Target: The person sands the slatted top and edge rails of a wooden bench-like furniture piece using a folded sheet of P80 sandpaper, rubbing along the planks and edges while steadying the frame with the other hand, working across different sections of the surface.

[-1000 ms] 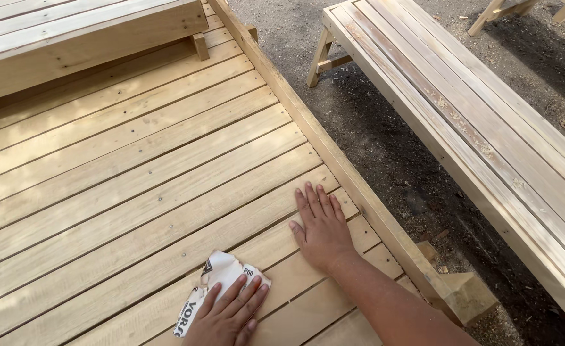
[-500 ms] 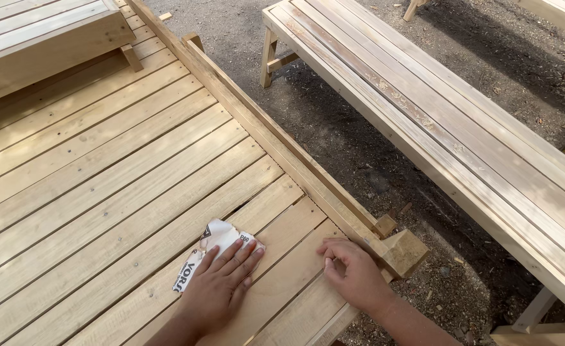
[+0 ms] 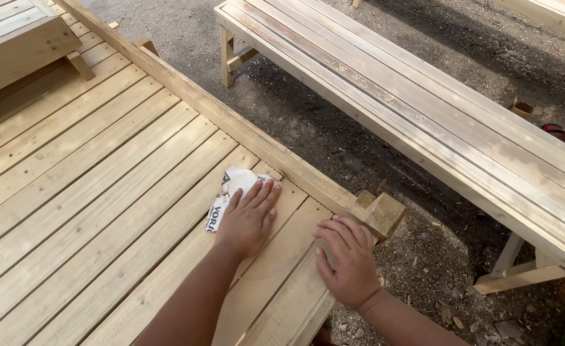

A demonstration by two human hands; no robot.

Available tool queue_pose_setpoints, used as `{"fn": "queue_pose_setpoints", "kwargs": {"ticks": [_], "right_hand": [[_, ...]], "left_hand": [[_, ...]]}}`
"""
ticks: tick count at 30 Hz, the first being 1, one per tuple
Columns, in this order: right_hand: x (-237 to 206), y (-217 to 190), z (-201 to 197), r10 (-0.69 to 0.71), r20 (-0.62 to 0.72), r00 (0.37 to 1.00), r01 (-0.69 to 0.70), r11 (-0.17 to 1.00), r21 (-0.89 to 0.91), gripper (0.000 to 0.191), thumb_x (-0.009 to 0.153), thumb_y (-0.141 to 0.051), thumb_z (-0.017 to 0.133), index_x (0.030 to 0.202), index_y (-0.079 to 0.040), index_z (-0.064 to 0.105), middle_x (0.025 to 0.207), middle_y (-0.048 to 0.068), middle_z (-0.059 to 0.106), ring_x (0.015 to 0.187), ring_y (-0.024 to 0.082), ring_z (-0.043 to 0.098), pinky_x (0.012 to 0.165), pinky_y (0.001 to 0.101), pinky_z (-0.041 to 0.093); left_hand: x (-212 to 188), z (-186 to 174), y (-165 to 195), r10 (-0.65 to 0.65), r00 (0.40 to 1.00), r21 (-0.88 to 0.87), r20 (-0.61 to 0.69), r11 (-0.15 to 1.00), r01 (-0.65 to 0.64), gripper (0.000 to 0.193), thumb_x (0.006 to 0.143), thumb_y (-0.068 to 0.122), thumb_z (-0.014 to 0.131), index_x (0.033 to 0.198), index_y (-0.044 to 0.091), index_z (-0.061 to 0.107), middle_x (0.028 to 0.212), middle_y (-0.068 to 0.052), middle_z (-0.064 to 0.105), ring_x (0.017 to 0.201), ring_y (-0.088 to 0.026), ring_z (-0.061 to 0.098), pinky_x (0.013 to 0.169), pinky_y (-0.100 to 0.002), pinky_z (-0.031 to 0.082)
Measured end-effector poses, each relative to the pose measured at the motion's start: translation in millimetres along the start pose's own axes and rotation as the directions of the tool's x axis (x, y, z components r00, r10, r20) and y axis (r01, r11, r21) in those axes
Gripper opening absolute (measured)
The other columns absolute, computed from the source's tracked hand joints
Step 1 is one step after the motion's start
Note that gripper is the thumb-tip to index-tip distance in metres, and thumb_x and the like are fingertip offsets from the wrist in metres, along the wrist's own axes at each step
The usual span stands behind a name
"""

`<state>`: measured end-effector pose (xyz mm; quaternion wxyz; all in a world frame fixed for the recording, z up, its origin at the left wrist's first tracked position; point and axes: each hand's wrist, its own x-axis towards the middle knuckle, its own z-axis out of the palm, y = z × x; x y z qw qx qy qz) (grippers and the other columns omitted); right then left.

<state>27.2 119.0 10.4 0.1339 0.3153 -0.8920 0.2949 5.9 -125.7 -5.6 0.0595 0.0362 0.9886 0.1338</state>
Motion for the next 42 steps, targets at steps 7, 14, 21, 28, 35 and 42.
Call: {"fn": "queue_pose_setpoints", "kwargs": {"ticks": [7,14,21,28,35,42], "right_hand": [[-77,-33,60,0.554,-0.449,0.701,-0.463,0.832,0.304,0.062,0.096,-0.015,0.057,0.147,0.007,0.032,0.148,0.029,0.027,0.138,0.041,0.032,0.116,0.0535,0.026],[-106,-85,75,0.709,-0.105,0.697,-0.602,0.659,0.451,0.065,0.108,-0.023,0.042,0.161,0.002,0.013,0.172,0.024,0.009,0.161,0.036,0.008,0.128,0.0428,0.010],[-116,-102,41,0.724,0.083,0.685,-0.650,0.555,0.518,0.062,0.107,-0.029,0.040,0.160,-0.002,0.023,0.170,0.018,0.017,0.159,0.030,0.013,0.126,0.0398,0.013],[-131,-92,11,0.717,0.167,0.677,-0.652,0.479,0.588,0.057,0.106,-0.032,0.042,0.155,-0.003,0.038,0.160,0.018,0.044,0.152,0.028,0.038,0.122,0.0383,0.029],[-141,-95,-1,0.726,0.120,0.678,-0.666,0.536,0.519,0.056,0.105,-0.034,0.046,0.153,-0.006,0.043,0.157,0.016,0.049,0.148,0.028,0.044,0.118,0.0383,0.035],[-115,-91,22,0.637,-0.181,0.749,-0.552,0.752,0.362,0.049,0.102,-0.022,0.059,0.145,-0.003,0.047,0.158,0.023,0.040,0.150,0.037,0.036,0.122,0.0459,0.029]], "left_hand": [[-194,42,18,0.436,0.900,-0.234,0.009,0.876,-0.422,0.051,0.104,0.031,0.044,0.154,0.022,0.047,0.161,0.002,0.045,0.151,-0.018,0.032,0.122,-0.045,0.016],[-318,111,-65,0.672,0.668,0.386,-0.320,0.736,-0.556,0.053,0.102,0.032,0.048,0.154,0.020,0.049,0.158,0.000,0.048,0.148,-0.020,0.037,0.119,-0.044,0.020],[-266,72,-29,0.591,0.802,0.020,-0.084,0.806,-0.592,0.054,0.101,0.033,0.047,0.154,0.019,0.047,0.158,0.001,0.046,0.147,-0.019,0.037,0.117,-0.045,0.021],[-73,13,85,0.521,0.853,-0.077,-0.042,0.849,-0.522,0.052,0.103,0.030,0.039,0.155,0.025,0.044,0.162,0.006,0.041,0.150,-0.015,0.033,0.123,-0.043,0.020],[-61,16,100,0.455,0.891,-0.088,-0.003,0.887,-0.453,0.052,0.105,0.032,0.035,0.156,0.026,0.040,0.163,0.006,0.038,0.151,-0.014,0.029,0.124,-0.042,0.017],[-284,41,-16,0.365,0.929,-0.038,-0.059,0.929,-0.368,0.059,0.095,0.032,0.051,0.153,0.025,0.044,0.157,0.002,0.045,0.146,-0.018,0.034,0.117,-0.047,0.020]]}}
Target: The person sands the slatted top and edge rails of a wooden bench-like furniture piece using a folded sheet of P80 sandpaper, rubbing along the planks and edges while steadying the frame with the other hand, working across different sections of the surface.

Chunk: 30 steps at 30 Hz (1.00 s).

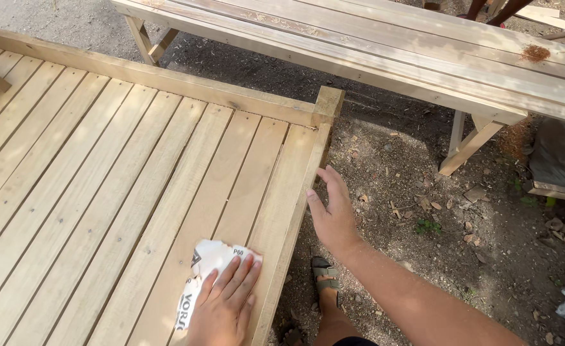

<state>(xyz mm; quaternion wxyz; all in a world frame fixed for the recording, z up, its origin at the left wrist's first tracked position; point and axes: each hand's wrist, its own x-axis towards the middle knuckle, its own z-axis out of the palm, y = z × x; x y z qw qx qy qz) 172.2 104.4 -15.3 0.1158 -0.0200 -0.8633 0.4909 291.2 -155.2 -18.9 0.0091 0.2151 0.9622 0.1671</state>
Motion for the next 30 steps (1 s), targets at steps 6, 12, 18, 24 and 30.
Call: {"fn": "queue_pose_setpoints", "kwargs": {"ticks": [6,12,18,24,30], "right_hand": [[40,-9,21,-0.173,-0.054,0.983,0.162,0.974,-0.161,0.034,0.093,-0.012,0.067,0.125,-0.008,0.061,0.149,0.018,0.050,0.146,0.038,0.037,0.121,0.0519,0.026],[72,-23,44,-0.192,-0.007,0.981,0.180,0.933,-0.311,0.022,0.092,-0.012,0.067,0.114,-0.011,0.066,0.129,0.009,0.063,0.135,0.030,0.048,0.121,0.0568,0.024],[70,-18,48,-0.189,-0.078,0.979,0.155,0.937,-0.313,0.033,0.091,-0.002,0.057,0.123,-0.010,0.062,0.127,0.009,0.064,0.131,0.029,0.054,0.124,0.0545,0.028],[73,-18,48,-0.194,-0.061,0.979,0.156,0.909,-0.387,0.045,0.086,-0.001,0.057,0.131,-0.008,0.057,0.128,0.014,0.061,0.132,0.033,0.051,0.122,0.0548,0.025],[73,-19,49,-0.201,-0.027,0.979,0.167,0.874,-0.457,0.046,0.085,-0.002,0.058,0.131,-0.008,0.056,0.130,0.014,0.060,0.133,0.032,0.050,0.123,0.0537,0.024]], "left_hand": [[-63,42,-62,0.646,0.709,0.752,-0.283,0.609,-0.254,0.032,0.117,0.029,0.057,0.148,0.023,0.056,0.158,0.006,0.054,0.148,-0.016,0.042,0.131,-0.037,0.027],[-9,-7,-41,0.221,0.975,0.178,-0.038,0.961,-0.211,0.060,0.099,0.044,0.045,0.152,0.015,0.041,0.157,-0.005,0.040,0.145,-0.020,0.033,0.116,-0.046,0.023],[176,-36,-22,0.064,0.997,0.025,0.044,0.998,-0.065,0.056,0.102,0.029,0.039,0.158,0.017,0.038,0.164,-0.002,0.037,0.151,-0.018,0.031,0.123,-0.043,0.020],[283,-12,-32,-0.025,0.999,0.049,-0.028,0.998,0.027,0.056,0.104,0.031,0.036,0.159,0.017,0.034,0.166,0.000,0.032,0.151,-0.016,0.026,0.123,-0.042,0.017],[139,4,-30,-0.005,1.000,0.074,0.025,0.997,0.003,0.055,0.105,0.032,0.036,0.158,0.020,0.036,0.165,0.001,0.035,0.152,-0.015,0.027,0.124,-0.044,0.016]]}}
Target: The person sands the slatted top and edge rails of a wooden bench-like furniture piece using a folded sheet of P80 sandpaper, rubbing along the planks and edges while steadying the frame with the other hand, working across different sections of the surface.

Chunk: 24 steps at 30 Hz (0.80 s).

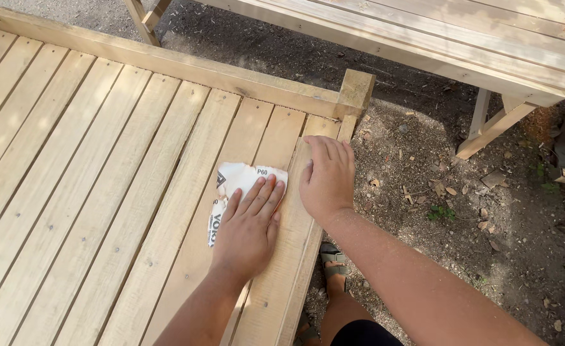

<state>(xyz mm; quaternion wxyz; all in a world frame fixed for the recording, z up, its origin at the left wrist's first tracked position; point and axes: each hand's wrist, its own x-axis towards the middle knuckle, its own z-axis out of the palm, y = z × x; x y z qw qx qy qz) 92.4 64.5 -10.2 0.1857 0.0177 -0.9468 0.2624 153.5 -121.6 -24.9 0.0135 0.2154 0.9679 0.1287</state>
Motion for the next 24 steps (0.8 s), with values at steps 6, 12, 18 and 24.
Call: {"fn": "queue_pose_setpoints", "kwargs": {"ticks": [6,12,18,24], "right_hand": [[3,-2,-1,0.009,0.042,0.999,-0.007,0.999,-0.052,0.044,0.089,-0.001,0.059,0.132,-0.008,0.055,0.130,0.013,0.058,0.134,0.030,0.048,0.124,0.0530,0.022],[2,-5,-4,0.025,0.076,0.997,-0.021,0.998,-0.057,0.047,0.086,-0.001,0.059,0.133,-0.008,0.054,0.131,0.012,0.057,0.136,0.030,0.047,0.124,0.0524,0.022],[4,-4,-2,0.030,0.072,0.997,-0.027,0.998,-0.051,0.048,0.087,-0.002,0.059,0.134,-0.008,0.055,0.132,0.013,0.057,0.136,0.030,0.047,0.123,0.0534,0.021],[1,-2,-1,0.030,0.057,0.998,-0.028,0.999,-0.035,0.047,0.086,-0.002,0.060,0.132,-0.009,0.057,0.132,0.011,0.059,0.136,0.029,0.048,0.124,0.0525,0.024]], "left_hand": [[-214,73,-32,0.247,0.926,0.355,-0.286,0.925,-0.137,0.055,0.103,0.035,0.036,0.156,0.020,0.039,0.161,0.000,0.038,0.149,-0.016,0.031,0.121,-0.045,0.017],[-125,16,-22,0.117,0.992,0.128,-0.047,0.986,-0.110,0.054,0.104,0.040,0.033,0.156,0.026,0.039,0.160,0.004,0.038,0.148,-0.012,0.031,0.122,-0.045,0.017],[96,-17,-28,-0.115,0.991,0.051,0.069,0.992,0.112,0.057,0.105,0.038,0.027,0.161,0.026,0.025,0.169,0.005,0.022,0.154,-0.014,0.018,0.125,-0.045,0.008],[79,-13,-21,-0.129,0.991,0.053,0.021,0.990,0.127,0.056,0.106,0.036,0.030,0.161,0.027,0.028,0.168,0.005,0.024,0.154,-0.016,0.019,0.125,-0.047,0.008]]}}
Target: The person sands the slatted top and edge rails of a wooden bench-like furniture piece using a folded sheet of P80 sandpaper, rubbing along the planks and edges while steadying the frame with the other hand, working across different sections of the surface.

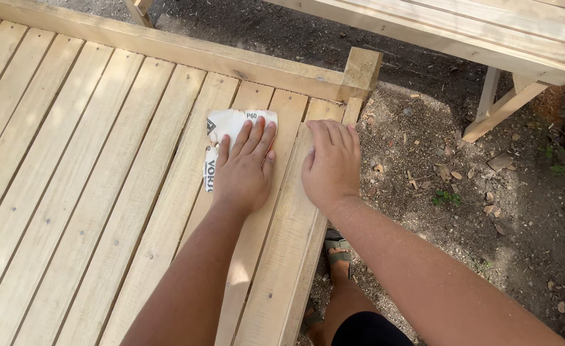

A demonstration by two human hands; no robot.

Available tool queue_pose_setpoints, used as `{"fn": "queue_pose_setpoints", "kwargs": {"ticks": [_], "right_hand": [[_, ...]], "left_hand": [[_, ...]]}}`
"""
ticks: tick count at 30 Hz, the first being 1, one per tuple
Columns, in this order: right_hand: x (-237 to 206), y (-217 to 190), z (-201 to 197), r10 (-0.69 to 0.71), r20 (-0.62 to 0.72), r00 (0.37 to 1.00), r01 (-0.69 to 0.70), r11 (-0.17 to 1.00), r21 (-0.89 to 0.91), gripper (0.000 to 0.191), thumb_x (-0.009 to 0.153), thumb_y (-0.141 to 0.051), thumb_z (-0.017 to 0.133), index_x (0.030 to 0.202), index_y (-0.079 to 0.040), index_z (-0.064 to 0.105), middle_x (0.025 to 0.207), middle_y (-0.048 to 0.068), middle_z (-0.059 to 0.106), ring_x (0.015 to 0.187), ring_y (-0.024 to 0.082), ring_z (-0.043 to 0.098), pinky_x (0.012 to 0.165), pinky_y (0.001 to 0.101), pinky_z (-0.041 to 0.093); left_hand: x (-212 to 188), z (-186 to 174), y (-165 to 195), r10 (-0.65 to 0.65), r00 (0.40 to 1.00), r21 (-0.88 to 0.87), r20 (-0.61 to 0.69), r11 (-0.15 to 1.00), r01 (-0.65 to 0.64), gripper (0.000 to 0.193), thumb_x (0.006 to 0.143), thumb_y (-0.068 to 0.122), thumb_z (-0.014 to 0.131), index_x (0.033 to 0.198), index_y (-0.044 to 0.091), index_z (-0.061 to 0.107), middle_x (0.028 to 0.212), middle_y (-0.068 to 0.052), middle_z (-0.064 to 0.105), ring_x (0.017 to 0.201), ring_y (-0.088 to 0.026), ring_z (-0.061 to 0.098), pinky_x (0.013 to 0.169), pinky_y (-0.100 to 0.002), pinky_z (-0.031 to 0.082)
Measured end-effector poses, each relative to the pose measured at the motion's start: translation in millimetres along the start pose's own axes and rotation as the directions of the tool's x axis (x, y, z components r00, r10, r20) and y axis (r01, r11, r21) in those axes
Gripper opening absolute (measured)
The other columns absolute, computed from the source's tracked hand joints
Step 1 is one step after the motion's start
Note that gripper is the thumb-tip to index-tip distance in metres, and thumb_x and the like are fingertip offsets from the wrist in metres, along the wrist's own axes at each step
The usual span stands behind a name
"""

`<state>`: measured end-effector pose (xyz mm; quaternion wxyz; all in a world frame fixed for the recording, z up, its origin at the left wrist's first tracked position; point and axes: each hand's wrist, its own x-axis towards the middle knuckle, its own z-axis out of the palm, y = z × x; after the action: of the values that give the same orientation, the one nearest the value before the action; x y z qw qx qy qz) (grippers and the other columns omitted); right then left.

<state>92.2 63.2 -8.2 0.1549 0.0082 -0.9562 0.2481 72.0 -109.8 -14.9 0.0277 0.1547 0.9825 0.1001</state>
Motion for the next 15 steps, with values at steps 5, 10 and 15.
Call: {"fn": "queue_pose_setpoints", "kwargs": {"ticks": [5,10,15], "right_hand": [[1,0,1,-0.024,-0.006,1.000,0.023,0.999,-0.037,0.047,0.085,-0.002,0.060,0.132,-0.007,0.056,0.131,0.013,0.059,0.135,0.031,0.048,0.123,0.0523,0.024],[4,-4,-3,0.002,0.037,0.999,0.001,0.998,-0.065,0.046,0.087,-0.008,0.062,0.133,-0.007,0.055,0.132,0.013,0.057,0.136,0.031,0.046,0.123,0.0517,0.021],[7,-7,-5,0.031,0.078,0.997,-0.028,0.999,-0.040,0.044,0.088,-0.015,0.064,0.130,-0.006,0.055,0.133,0.014,0.056,0.137,0.031,0.044,0.123,0.0520,0.019]], "left_hand": [[-227,20,-35,0.027,0.991,-0.036,-0.127,0.999,-0.031,0.052,0.105,0.035,0.035,0.156,0.025,0.043,0.162,0.003,0.043,0.151,-0.017,0.037,0.124,-0.046,0.020],[-285,79,-94,0.385,0.858,0.391,-0.340,0.888,-0.243,0.052,0.113,0.044,0.029,0.160,0.026,0.036,0.163,-0.001,0.037,0.153,-0.018,0.029,0.127,-0.049,0.012],[-135,18,-66,0.092,0.995,-0.050,0.032,0.995,-0.090,0.053,0.104,0.037,0.035,0.156,0.030,0.042,0.161,0.007,0.039,0.150,-0.016,0.028,0.121,-0.046,0.015]]}}
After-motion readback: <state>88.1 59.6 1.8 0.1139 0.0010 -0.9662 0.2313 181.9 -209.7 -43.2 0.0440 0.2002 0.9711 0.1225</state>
